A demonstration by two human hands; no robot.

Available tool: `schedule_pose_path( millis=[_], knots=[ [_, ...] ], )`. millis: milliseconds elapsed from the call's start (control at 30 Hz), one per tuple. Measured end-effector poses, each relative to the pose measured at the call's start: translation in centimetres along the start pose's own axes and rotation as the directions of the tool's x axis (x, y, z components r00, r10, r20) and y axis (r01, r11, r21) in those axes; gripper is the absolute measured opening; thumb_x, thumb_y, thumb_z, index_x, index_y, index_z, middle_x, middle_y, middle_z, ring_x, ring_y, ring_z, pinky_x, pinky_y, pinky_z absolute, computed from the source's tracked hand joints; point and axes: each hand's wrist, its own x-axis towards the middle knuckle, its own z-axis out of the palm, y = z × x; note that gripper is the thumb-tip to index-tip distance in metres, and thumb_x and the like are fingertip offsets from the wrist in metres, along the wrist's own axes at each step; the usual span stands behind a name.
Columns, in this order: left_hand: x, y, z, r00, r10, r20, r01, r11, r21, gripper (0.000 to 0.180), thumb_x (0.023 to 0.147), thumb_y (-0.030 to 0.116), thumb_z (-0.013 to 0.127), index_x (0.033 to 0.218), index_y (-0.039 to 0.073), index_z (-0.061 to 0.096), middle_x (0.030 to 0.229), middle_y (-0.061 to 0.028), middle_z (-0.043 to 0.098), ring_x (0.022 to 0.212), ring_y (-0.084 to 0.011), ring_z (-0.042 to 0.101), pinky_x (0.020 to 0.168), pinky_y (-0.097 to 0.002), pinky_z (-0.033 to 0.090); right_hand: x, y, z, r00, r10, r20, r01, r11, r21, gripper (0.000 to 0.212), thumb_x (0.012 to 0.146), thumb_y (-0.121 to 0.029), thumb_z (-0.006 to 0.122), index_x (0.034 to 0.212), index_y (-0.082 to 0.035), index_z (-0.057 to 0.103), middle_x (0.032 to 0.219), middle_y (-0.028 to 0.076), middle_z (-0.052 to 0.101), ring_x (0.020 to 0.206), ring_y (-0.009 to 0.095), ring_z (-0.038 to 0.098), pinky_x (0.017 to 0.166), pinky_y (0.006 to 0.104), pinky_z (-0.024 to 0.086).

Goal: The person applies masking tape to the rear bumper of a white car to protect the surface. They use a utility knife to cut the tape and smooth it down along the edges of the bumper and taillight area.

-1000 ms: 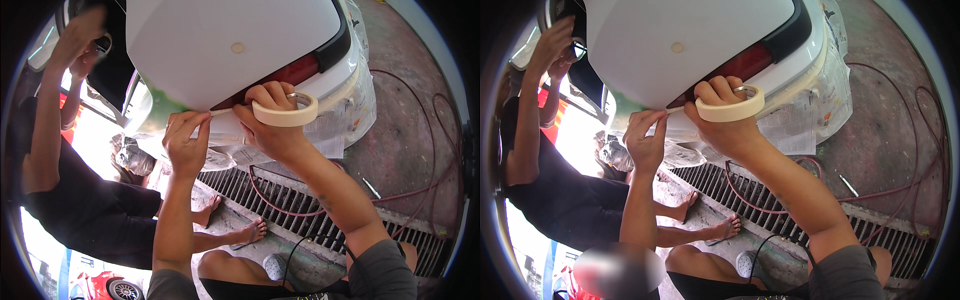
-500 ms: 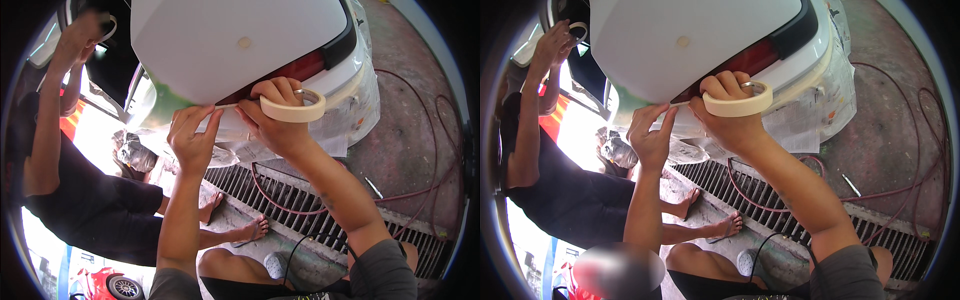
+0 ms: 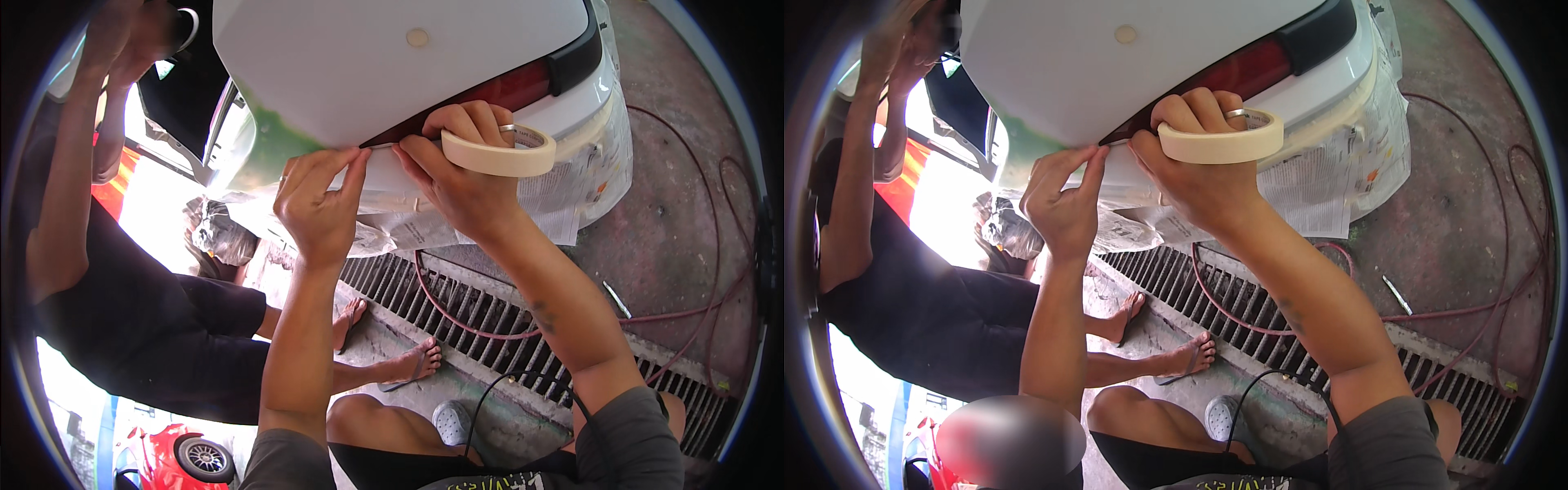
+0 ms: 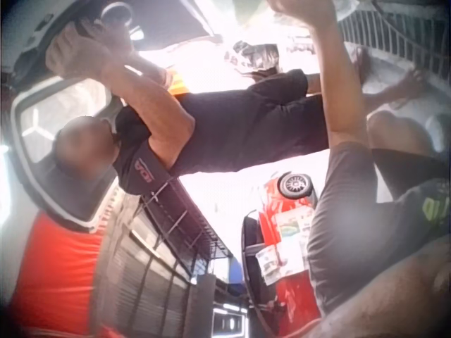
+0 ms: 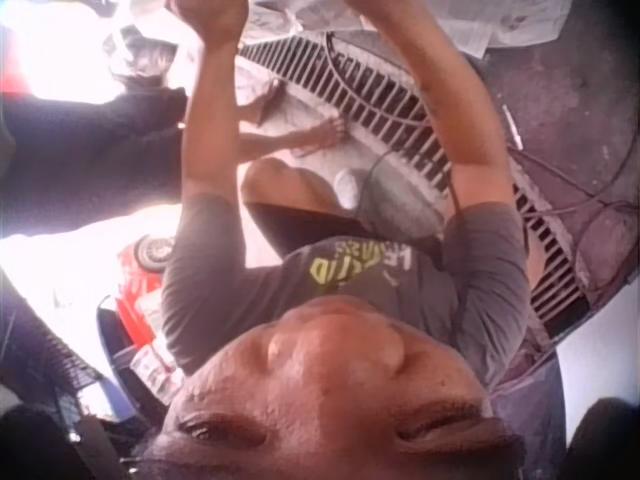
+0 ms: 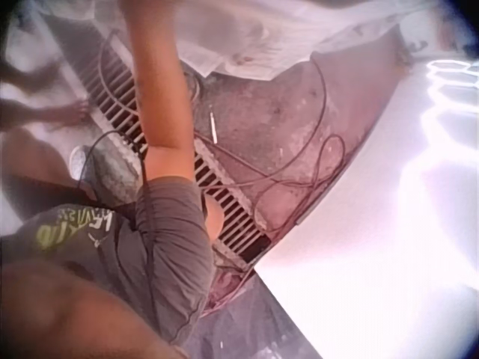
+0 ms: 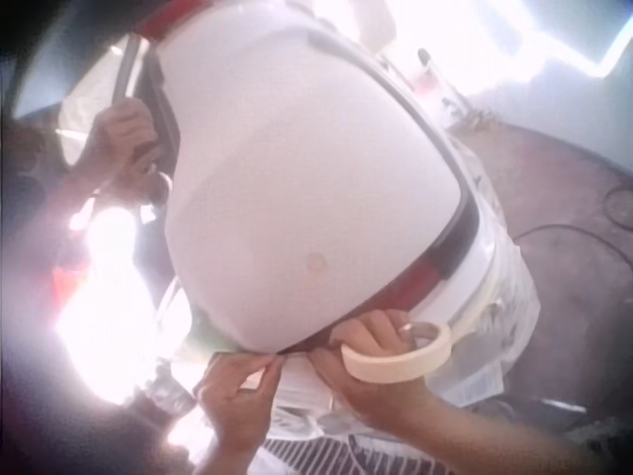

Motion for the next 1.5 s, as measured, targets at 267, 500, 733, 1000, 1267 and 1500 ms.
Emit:
schedule_pose_path(
  millis=[267,500,733,1000,1267,1500],
  knots=[
    [0.3,0.6,-0.2,0.996,-0.083,0.041,0.083,0.997,0.000,0.013,0.083,0.003,0.092,0.094,0.002,0.083,0.093,-0.0080,0.080,0.086,-0.0170,0.074,0.082,-0.0299,0.056,0.3,0.0,0.0,1.000,0.018,-0.019,-0.017,1.000,0.013,0.028,0.071,-0.020,0.093,0.080,-0.019,0.067,0.092,-0.002,0.057,0.086,0.025,0.058,0.077,0.0429,0.043],
    [-1.0,0.5,-0.8,0.966,-0.257,-0.001,0.257,0.966,0.021,0.021,0.086,0.008,0.091,0.103,0.003,0.080,0.088,-0.0055,0.073,0.082,-0.0167,0.067,0.078,-0.0320,0.053,0.1,0.1,0.8,0.997,-0.007,-0.083,0.010,0.999,0.032,0.025,0.071,-0.024,0.085,0.075,-0.018,0.061,0.092,-0.001,0.055,0.087,0.025,0.057,0.075,0.0453,0.044],
    [-5.3,2.3,-0.8,0.980,-0.033,0.195,0.017,0.996,0.083,0.039,0.088,0.012,0.087,0.126,0.004,0.077,0.085,-0.0074,0.066,0.082,-0.0237,0.063,0.076,-0.0381,0.051,-1.2,1.2,-2.8,0.997,-0.005,-0.080,0.006,1.000,0.016,0.017,0.078,-0.020,0.087,0.091,-0.022,0.077,0.096,-0.002,0.062,0.090,0.023,0.060,0.078,0.0414,0.043],
    [-5.3,4.3,1.3,0.968,-0.114,0.225,0.085,0.987,0.137,0.072,0.089,0.030,0.084,0.149,-0.001,0.059,0.093,-0.0101,0.065,0.090,-0.0299,0.065,0.077,-0.0445,0.051,-1.7,3.5,-7.6,0.999,0.025,-0.028,-0.026,0.999,-0.032,0.017,0.079,-0.017,0.089,0.093,-0.021,0.080,0.095,-0.001,0.064,0.091,0.021,0.061,0.080,0.0375,0.044],
    [-6.5,4.6,3.0,0.967,-0.173,0.186,0.140,0.974,0.178,0.083,0.091,0.032,0.081,0.158,-0.002,0.047,0.101,-0.0137,0.064,0.097,-0.0348,0.064,0.084,-0.0492,0.051,-1.8,5.3,-10.6,0.998,0.056,0.014,-0.055,0.998,-0.037,0.015,0.081,-0.015,0.089,0.094,-0.017,0.081,0.092,0.002,0.067,0.088,0.021,0.062,0.080,0.0365,0.048],
    [-6.4,5.1,3.2,0.968,-0.189,0.164,0.164,0.974,0.158,0.085,0.091,0.030,0.083,0.157,-0.007,0.046,0.095,-0.0097,0.058,0.091,-0.0276,0.060,0.082,-0.0446,0.050,-2.0,5.4,-11.1,0.996,0.045,0.072,-0.040,0.996,-0.075,0.013,0.083,-0.016,0.089,0.094,-0.016,0.081,0.092,0.003,0.066,0.087,0.022,0.062,0.080,0.0373,0.048]
  ],
)
